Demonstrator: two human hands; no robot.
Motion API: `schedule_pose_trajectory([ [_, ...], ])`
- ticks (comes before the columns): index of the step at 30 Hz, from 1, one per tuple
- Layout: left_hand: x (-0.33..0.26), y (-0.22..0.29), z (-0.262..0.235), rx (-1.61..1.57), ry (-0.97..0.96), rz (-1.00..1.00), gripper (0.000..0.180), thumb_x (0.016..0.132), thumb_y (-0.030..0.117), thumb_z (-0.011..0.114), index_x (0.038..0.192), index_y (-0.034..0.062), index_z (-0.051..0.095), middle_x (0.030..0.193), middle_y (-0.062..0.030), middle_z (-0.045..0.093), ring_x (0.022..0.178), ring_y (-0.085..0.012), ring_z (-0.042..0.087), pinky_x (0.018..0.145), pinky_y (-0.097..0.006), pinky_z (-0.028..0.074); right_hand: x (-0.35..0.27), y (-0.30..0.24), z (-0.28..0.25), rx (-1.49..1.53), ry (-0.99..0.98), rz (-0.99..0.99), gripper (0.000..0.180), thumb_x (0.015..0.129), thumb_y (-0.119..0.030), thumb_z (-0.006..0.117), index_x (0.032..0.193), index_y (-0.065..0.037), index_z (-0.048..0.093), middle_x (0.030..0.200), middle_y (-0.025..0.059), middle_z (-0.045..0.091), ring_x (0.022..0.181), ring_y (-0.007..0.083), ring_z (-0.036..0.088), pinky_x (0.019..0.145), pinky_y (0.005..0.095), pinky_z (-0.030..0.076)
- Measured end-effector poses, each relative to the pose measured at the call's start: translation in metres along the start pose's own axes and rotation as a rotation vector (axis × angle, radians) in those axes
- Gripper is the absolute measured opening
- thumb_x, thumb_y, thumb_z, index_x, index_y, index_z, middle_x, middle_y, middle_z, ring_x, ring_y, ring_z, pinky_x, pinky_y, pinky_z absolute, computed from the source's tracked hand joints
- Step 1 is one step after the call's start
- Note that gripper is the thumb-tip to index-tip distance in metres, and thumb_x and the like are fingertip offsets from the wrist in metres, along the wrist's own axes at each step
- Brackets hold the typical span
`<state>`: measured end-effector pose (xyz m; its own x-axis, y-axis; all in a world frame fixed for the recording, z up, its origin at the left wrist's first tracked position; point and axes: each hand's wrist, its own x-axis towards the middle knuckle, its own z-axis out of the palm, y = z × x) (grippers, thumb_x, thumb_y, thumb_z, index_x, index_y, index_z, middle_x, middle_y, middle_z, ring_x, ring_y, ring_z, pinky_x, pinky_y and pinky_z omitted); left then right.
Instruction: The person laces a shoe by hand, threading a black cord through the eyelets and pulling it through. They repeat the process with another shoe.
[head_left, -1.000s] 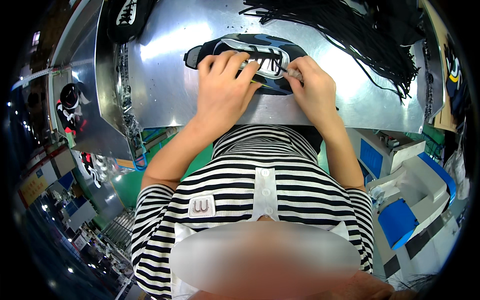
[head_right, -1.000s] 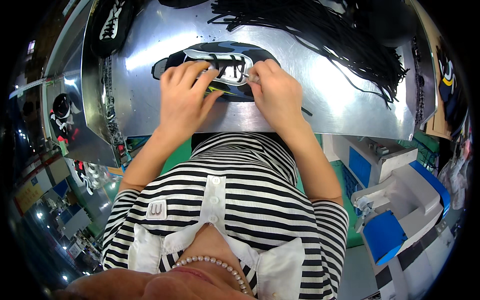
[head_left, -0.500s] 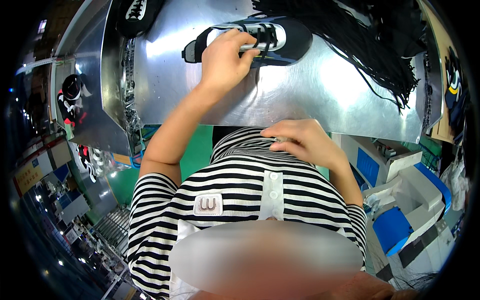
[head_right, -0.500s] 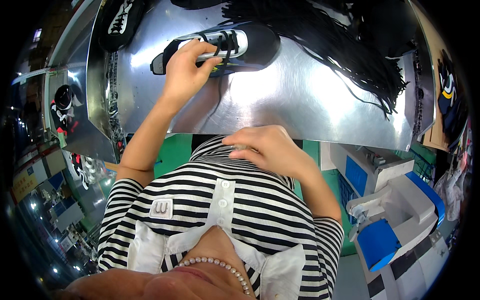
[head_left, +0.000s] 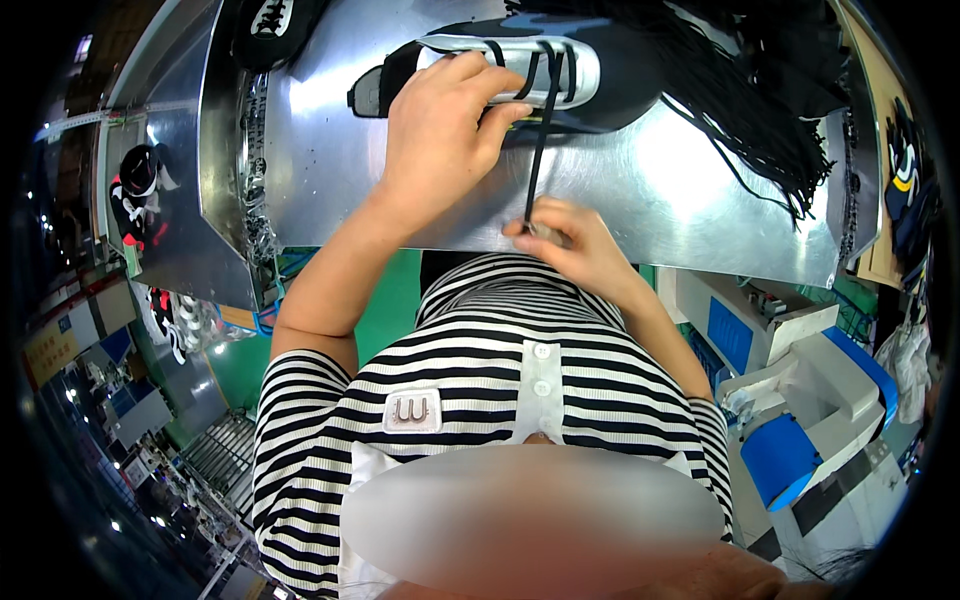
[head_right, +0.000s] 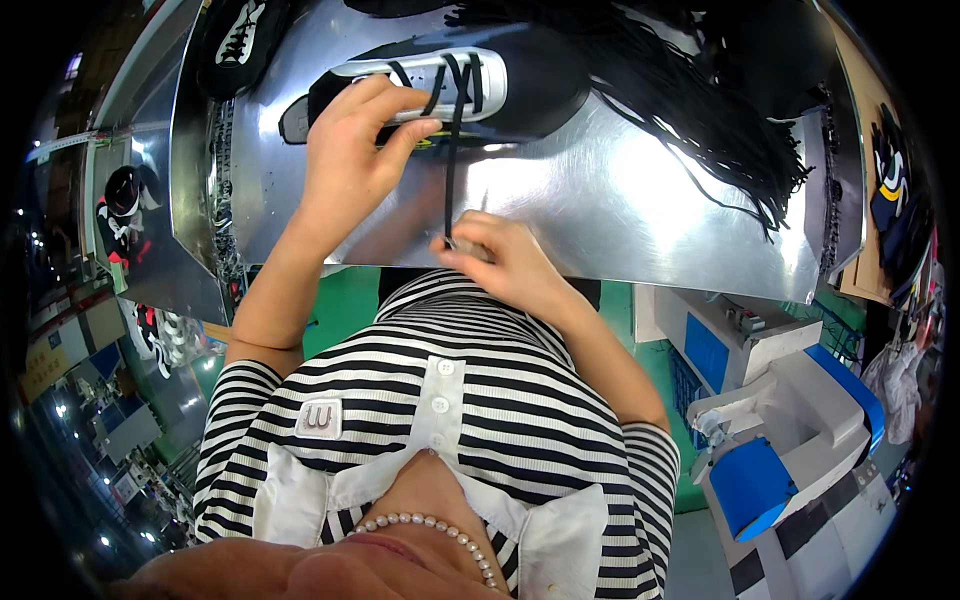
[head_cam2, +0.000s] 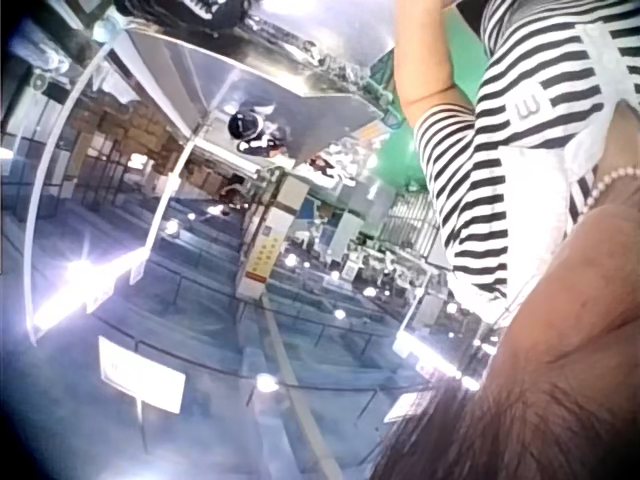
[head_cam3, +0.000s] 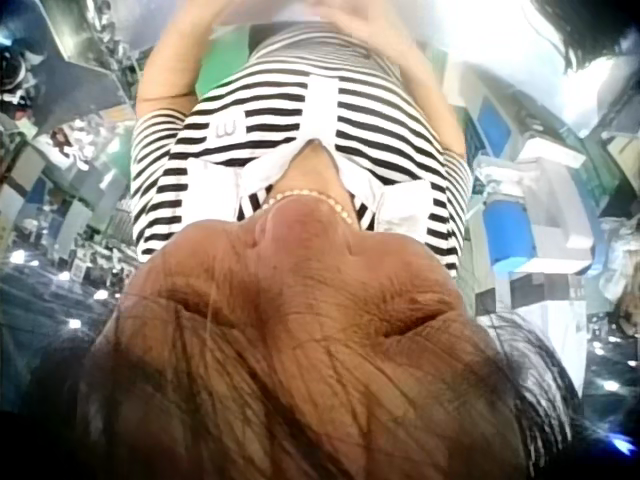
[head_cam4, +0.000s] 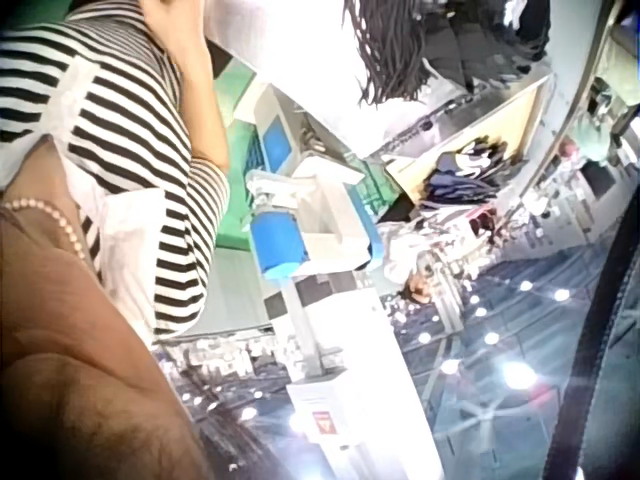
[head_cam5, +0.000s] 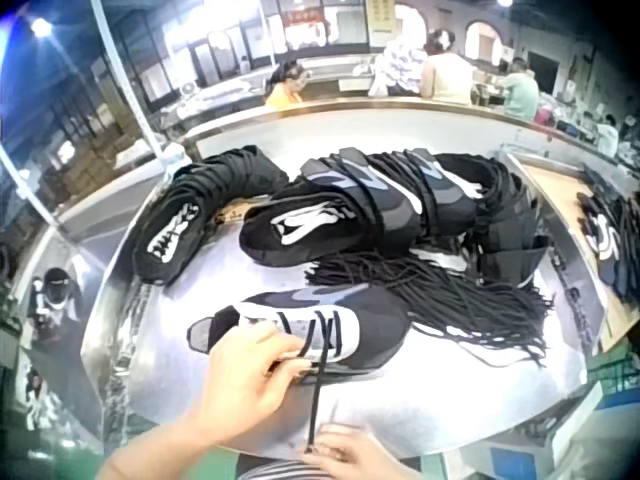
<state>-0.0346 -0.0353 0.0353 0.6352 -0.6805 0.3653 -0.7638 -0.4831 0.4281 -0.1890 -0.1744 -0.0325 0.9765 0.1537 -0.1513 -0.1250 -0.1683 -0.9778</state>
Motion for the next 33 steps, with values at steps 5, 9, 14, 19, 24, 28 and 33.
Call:
schedule_pose_trajectory([
  [5,-0.02,-0.028,0.037,-0.099,-0.252,-0.094,0.022,0.081,0.018,0.073,0.097,0.0025,0.07,0.091,-0.0113,0.064,0.089,-0.0319,0.062,0.078,-0.039,0.049,0.035,-0.005,-0.031,0.138,0.471,-0.126,0.014,0.089,-0.01,0.07,0.1,-0.001,0.072,0.088,0.0027,0.066,0.076,0.0085,0.059,0.069,0.0233,0.047],
  [9,-0.015,-0.035,0.038,-0.209,-0.334,-0.144,0.024,0.084,0.017,0.072,0.101,0.0013,0.07,0.092,-0.0119,0.065,0.089,-0.0296,0.063,0.081,-0.036,0.048,0.065,0.007,-0.035,0.047,0.655,-0.312,0.011,0.089,-0.007,0.07,0.099,-0.001,0.073,0.087,0.0003,0.07,0.073,0.0062,0.059,0.067,0.0209,0.048],
  [14,-0.012,-0.036,0.034,-0.389,-0.466,-0.332,0.023,0.087,0.015,0.069,0.104,0.0001,0.069,0.092,-0.0125,0.07,0.085,-0.0229,0.066,0.082,-0.033,0.049,0.056,-0.012,-0.056,0.635,0.602,-0.292,0.01,0.09,-0.005,0.068,0.099,-0.002,0.07,0.093,0.0042,0.073,0.063,-0.0011,0.05,0.054,0.0142,0.034],
  [19,-0.013,-0.038,0.036,-0.413,-0.487,-0.345,0.025,0.087,0.016,0.069,0.105,-0.0009,0.068,0.09,-0.0128,0.07,0.081,-0.0215,0.066,0.078,-0.032,0.05,0.063,0.005,-0.044,0.274,0.617,-0.205,0.009,0.09,-0.005,0.069,0.098,-0.002,0.07,0.089,0.0016,0.072,0.078,0.005,0.062,0.07,0.0183,0.048],
  [24,-0.009,-0.036,0.036,-0.408,-0.48,-0.332,0.031,0.082,0.022,0.074,0.103,0.0004,0.069,0.088,-0.0109,0.07,0.077,-0.0184,0.064,0.075,-0.031,0.05,0.068,0.014,-0.029,-0.056,0.695,-0.263,0.012,0.085,-0.001,0.072,0.096,0.001,0.069,0.092,0.0061,0.074,0.081,0.0101,0.068,0.071,0.023,0.053],
  [28,-0.011,-0.029,0.039,-0.342,-0.394,-0.288,0.038,0.075,0.028,0.081,0.1,0.0017,0.07,0.089,-0.0118,0.07,0.075,-0.0214,0.065,0.073,-0.031,0.05,0.07,0.02,-0.026,-0.037,0.754,-0.263,0.009,0.084,-0.001,0.073,0.092,0.001,0.068,0.093,0.0076,0.074,0.08,0.0117,0.069,0.069,0.0239,0.053],
  [33,-0.016,-0.029,0.053,-0.183,-0.203,-0.157,0.032,0.074,0.029,0.081,0.087,0.0015,0.07,0.078,-0.0101,0.07,0.065,-0.025,0.064,0.064,-0.033,0.048,0.067,0.017,-0.026,-0.025,0.76,-0.252,0.021,0.085,-0.007,0.074,0.102,0.0,0.064,0.094,0.0099,0.073,0.081,0.0141,0.07,0.069,0.0261,0.054],
])
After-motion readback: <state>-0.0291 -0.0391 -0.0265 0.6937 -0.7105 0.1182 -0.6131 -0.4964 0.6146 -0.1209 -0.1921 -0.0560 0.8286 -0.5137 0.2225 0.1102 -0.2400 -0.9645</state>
